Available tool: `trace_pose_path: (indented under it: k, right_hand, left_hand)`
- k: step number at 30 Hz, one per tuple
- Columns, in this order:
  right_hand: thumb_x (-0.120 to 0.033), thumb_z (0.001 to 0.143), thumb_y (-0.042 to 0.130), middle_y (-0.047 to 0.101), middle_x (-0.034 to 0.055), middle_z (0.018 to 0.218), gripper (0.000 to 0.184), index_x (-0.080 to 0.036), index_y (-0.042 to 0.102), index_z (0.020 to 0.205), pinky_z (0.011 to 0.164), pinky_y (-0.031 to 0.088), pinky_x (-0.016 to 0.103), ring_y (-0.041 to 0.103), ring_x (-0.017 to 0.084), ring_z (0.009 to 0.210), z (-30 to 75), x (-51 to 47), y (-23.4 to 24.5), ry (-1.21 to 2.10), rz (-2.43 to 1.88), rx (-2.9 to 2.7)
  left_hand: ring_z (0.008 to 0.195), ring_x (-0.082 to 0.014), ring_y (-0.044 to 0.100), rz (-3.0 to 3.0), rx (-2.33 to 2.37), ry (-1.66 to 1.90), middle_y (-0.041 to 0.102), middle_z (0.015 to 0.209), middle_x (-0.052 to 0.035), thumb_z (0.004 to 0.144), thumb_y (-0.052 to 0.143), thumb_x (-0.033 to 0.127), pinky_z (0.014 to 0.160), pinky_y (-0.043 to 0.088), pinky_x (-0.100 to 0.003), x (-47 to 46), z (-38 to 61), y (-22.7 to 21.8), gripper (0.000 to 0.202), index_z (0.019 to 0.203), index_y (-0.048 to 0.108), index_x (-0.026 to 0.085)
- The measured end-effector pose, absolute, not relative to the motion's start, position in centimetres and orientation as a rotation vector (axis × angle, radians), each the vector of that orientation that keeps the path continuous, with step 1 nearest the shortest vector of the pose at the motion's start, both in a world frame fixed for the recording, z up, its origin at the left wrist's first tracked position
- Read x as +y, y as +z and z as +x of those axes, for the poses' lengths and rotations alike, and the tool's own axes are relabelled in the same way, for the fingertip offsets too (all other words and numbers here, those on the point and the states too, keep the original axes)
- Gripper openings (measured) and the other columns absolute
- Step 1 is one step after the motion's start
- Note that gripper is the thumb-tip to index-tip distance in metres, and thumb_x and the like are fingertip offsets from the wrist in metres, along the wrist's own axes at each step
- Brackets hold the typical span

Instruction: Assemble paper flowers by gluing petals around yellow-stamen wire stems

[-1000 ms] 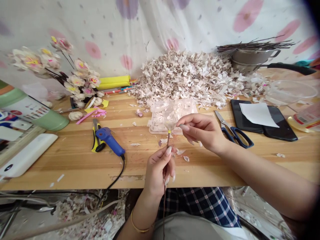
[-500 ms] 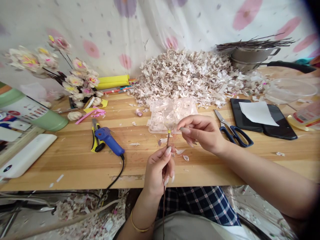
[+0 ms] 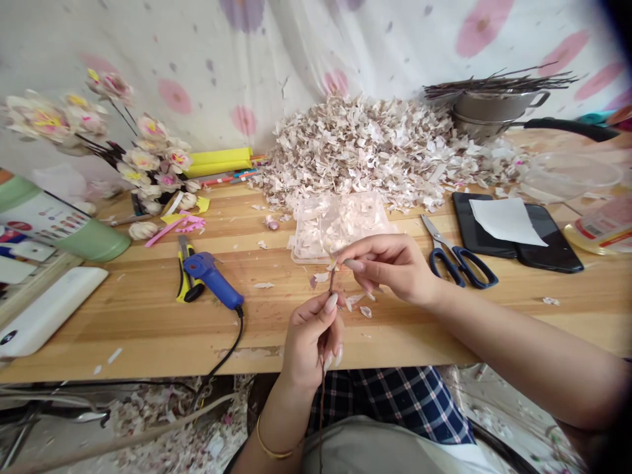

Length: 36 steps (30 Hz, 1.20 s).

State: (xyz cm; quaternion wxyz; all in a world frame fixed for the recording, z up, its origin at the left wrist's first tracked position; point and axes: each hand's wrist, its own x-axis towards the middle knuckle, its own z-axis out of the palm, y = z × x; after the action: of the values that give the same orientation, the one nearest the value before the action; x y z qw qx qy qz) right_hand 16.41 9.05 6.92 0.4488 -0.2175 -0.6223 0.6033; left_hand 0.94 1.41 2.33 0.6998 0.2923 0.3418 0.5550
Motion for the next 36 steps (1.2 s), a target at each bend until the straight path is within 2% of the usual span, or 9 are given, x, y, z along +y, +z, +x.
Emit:
trace_pose_path:
  k: [5, 12, 14, 17, 20, 26, 31, 36]
  right_hand:
    - [-0.026, 0.084, 0.069, 0.058, -0.0046, 0.046, 0.017, -0.014, 0.074, 0.094, 0.038, 0.029, 0.017, 0.045, 0.004, 0.037, 16.5, 9.3, 6.7, 1.482, -0.593, -1.458]
    - [-0.029, 0.086, 0.068, 0.055, -0.0065, 0.049, 0.015, -0.019, 0.072, 0.096, 0.037, 0.025, 0.018, 0.039, 0.005, 0.038, 16.4, 10.0, 7.0, 1.428, -0.523, -1.316]
    - [-0.03, 0.085, 0.071, 0.058, -0.0047, 0.058, 0.016, -0.02, 0.072, 0.097, 0.041, 0.031, 0.019, 0.045, 0.006, 0.047, 16.6, 10.4, 7.2, 1.341, -0.527, -1.376]
    - [-0.033, 0.082, 0.074, 0.063, 0.002, 0.084, 0.018, -0.021, 0.074, 0.095, 0.058, 0.045, 0.023, 0.056, 0.011, 0.072, 17.0, 11.0, 7.4, 1.209, -0.525, -1.589]
    - [-0.033, 0.083, 0.074, 0.059, 0.0048, 0.099, 0.016, -0.021, 0.075, 0.093, 0.071, 0.047, 0.027, 0.056, 0.014, 0.086, 17.2, 11.3, 7.2, 1.132, -0.489, -1.701]
    - [-0.028, 0.077, 0.079, 0.057, 0.004, 0.101, 0.019, -0.021, 0.069, 0.092, 0.073, 0.047, 0.027, 0.054, 0.015, 0.091, 17.2, 11.8, 6.7, 1.123, -0.445, -1.691]
    - [-0.027, 0.076, 0.08, 0.057, 0.0041, 0.096, 0.017, -0.018, 0.068, 0.083, 0.076, 0.047, 0.029, 0.055, 0.016, 0.091, 17.3, 12.0, 6.8, 1.101, -0.421, -1.709]
    - [-0.024, 0.075, 0.081, 0.058, 0.0042, 0.096, 0.016, -0.019, 0.067, 0.081, 0.073, 0.046, 0.028, 0.056, 0.016, 0.091, 17.3, 11.9, 6.7, 1.09, -0.432, -1.667]
  left_hand:
    - [0.024, -0.0028, 0.028, 0.648, 0.766, 1.231, 0.051, 0.031, 0.006, 0.076, 0.077, 0.045, 0.032, 0.013, -0.019, 1.4, 0.8, 2.3, 0.031, 0.076, 0.069, 0.015]
    - [0.025, -0.0033, 0.028, 0.68, 0.795, 1.241, 0.049, 0.031, 0.0065, 0.078, 0.075, 0.045, 0.032, 0.012, -0.02, 1.2, 0.8, 2.3, 0.031, 0.078, 0.069, 0.014]
    - [0.025, -0.0034, 0.027, 0.686, 0.8, 1.234, 0.048, 0.031, 0.0064, 0.078, 0.074, 0.045, 0.032, 0.011, -0.02, 1.1, 0.7, 2.2, 0.031, 0.078, 0.069, 0.014]
    - [0.025, -0.0033, 0.026, 0.678, 0.791, 1.228, 0.05, 0.031, 0.0058, 0.078, 0.075, 0.044, 0.032, 0.01, -0.02, 1.1, 0.7, 2.2, 0.03, 0.078, 0.07, 0.015]
    - [0.025, -0.003, 0.027, 0.673, 0.775, 1.227, 0.051, 0.031, 0.0056, 0.078, 0.076, 0.044, 0.033, 0.01, -0.02, 1.1, 0.6, 2.3, 0.029, 0.078, 0.071, 0.015]
    - [0.026, -0.0028, 0.027, 0.683, 0.787, 1.226, 0.051, 0.032, 0.0054, 0.079, 0.075, 0.044, 0.033, 0.01, -0.02, 1.1, 0.5, 2.2, 0.029, 0.078, 0.072, 0.016]
    - [0.026, -0.0032, 0.025, 0.725, 0.838, 1.217, 0.049, 0.031, 0.0057, 0.079, 0.073, 0.046, 0.033, 0.01, -0.02, 0.9, 0.5, 2.1, 0.032, 0.08, 0.071, 0.014]
    - [0.027, -0.0034, 0.025, 0.736, 0.875, 1.226, 0.048, 0.031, 0.0058, 0.08, 0.073, 0.048, 0.033, 0.012, -0.02, 0.9, 0.7, 2.3, 0.034, 0.08, 0.072, 0.014]
